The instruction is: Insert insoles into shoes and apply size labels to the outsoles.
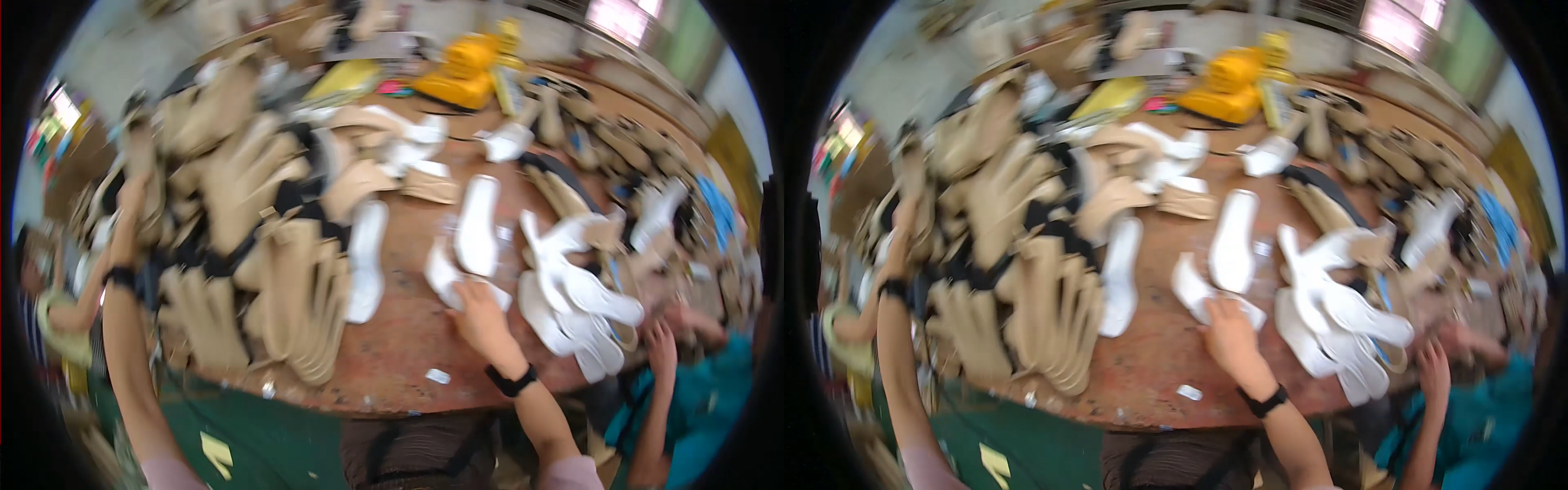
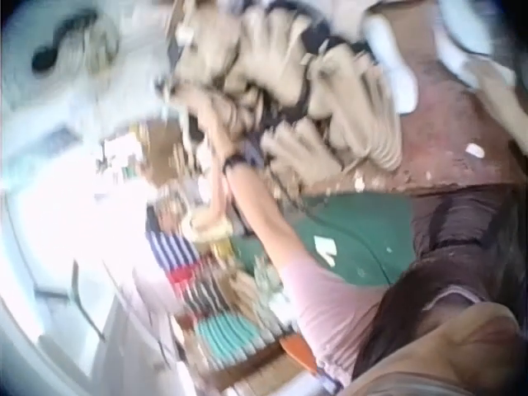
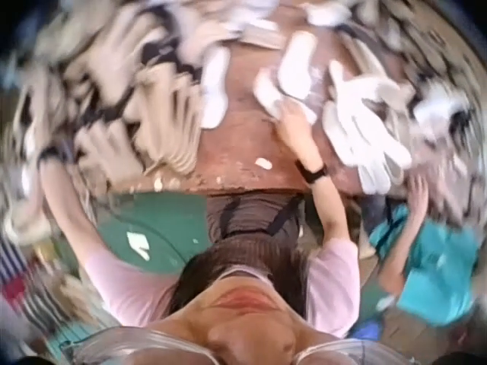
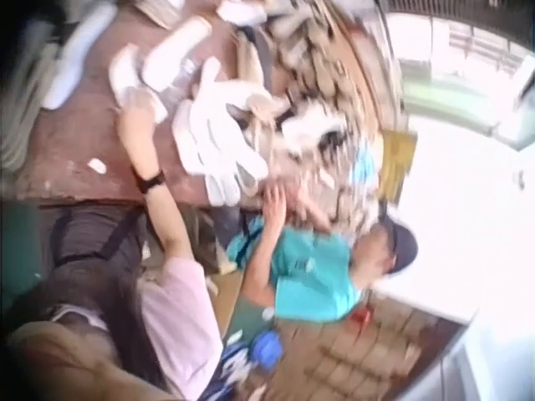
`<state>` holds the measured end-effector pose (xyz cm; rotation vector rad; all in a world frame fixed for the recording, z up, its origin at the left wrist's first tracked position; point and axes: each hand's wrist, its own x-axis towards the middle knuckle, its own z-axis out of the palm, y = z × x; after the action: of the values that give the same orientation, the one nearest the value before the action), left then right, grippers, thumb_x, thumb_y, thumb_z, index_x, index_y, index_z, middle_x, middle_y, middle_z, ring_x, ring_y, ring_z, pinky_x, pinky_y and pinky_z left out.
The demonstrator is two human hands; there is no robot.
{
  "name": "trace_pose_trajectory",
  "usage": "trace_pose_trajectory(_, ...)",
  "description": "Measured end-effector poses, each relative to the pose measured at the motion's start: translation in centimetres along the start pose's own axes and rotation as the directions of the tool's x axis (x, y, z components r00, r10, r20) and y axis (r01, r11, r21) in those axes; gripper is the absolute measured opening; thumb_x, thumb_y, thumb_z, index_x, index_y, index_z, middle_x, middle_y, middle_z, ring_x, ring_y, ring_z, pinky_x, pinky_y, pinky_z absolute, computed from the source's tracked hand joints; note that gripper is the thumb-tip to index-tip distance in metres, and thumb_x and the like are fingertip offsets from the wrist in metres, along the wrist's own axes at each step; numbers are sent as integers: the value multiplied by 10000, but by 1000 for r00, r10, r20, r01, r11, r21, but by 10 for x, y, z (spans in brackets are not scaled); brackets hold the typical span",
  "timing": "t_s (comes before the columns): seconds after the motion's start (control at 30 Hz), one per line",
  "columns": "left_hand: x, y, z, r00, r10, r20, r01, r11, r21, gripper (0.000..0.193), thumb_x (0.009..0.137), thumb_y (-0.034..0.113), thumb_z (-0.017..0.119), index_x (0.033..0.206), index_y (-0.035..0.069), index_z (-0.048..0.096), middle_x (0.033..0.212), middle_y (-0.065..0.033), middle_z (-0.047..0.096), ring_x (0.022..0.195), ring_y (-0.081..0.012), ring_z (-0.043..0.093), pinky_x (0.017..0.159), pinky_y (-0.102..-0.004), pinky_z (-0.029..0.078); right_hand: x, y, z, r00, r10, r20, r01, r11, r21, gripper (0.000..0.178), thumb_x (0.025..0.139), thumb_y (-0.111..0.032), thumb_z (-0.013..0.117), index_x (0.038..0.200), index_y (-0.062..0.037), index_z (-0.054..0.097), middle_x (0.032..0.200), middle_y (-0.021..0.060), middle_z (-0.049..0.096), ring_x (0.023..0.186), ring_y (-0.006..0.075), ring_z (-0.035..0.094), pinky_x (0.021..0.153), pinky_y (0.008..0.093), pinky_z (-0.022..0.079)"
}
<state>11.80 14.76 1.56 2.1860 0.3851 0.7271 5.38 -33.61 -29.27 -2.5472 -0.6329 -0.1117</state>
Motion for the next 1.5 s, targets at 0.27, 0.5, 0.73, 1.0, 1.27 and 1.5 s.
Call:
trace_pose_trajectory(0.27, -56, -88, -20, 990, 138, 18, -139, 985, 107, 581, 983, 390, 571, 1410, 8, 476, 1386, -132, 519, 1243, -249, 489, 1043, -365, 382, -21, 8, -105, 975, 40, 217, -80, 981, 179, 425, 859, -147, 707, 1231, 24, 594, 1225, 228, 622, 1077, 407, 623, 920, 476, 514)
trace_pose_trajectory(0.5, -58, -194, -60, 971, 213, -113, -152, 903, 402, 631, 1044, 339, 514, 1555, 33, 308, 1593, -152, 346, 1456, -284, 345, 1181, -385, 272, 44, 103, -215, 945, 323, 51, -317, 943, -99, 440, 853, -124, 713, 1268, -5, 627, 1207, 226, 667, 1099, 378, 642, 949, 412, 507)
trace_pose_trajectory(0.73, -180, -69, 7, 922, 383, -54, -275, 746, 607, 718, 1002, 216, 607, 1583, 31, 229, 1629, -180, 257, 1500, -331, 240, 1219, -434, 168, 110, 301, -181, 878, 477, -32, -463, 833, -303, 1125, 582, -271, 901, 1492, 68, 331, 1339, 305, 560, 1286, 406, 530, 1082, 397, 435)
trace_pose_trajectory(1.0, -249, -47, 13, 950, 311, -18, -246, 786, 566, 765, 925, 55, 641, 1576, 47, 240, 1634, -170, 239, 1508, -345, 232, 1195, -489, 249, 122, 258, -193, 861, 302, -410, -424, 870, -250, 765, 647, -277, 817, 1306, -3, 543, 1128, 253, 672, 1047, 395, 663, 928, 423, 519)
trace_pose_trajectory(1.27, -314, -11, 82, 909, 385, 159, -372, 922, -107, 986, 880, 536, 696, 1536, -32, 228, 1587, -247, 280, 1471, -389, 302, 1184, -521, 281, 85, 35, -226, 856, 475, -202, 110, 215, 970, 308, 983, -228, 584, 1210, -19, 590, 1018, 95, 655, 984, 195, 645, 886, 351, 528)
trace_pose_trajectory(1.5, -375, -1, 143, 590, 4, 807, 667, 561, -490, 930, 893, 254, 714, 1570, -3, 129, 1540, -166, 318, 1421, -255, 353, 1144, -391, 334, -16, -100, -113, 872, -207, 444, -263, 569, 780, 374, 1006, -309, 608, 1054, 53, 686, 1127, 180, 670, 987, 256, 664, 879, 391, 525)
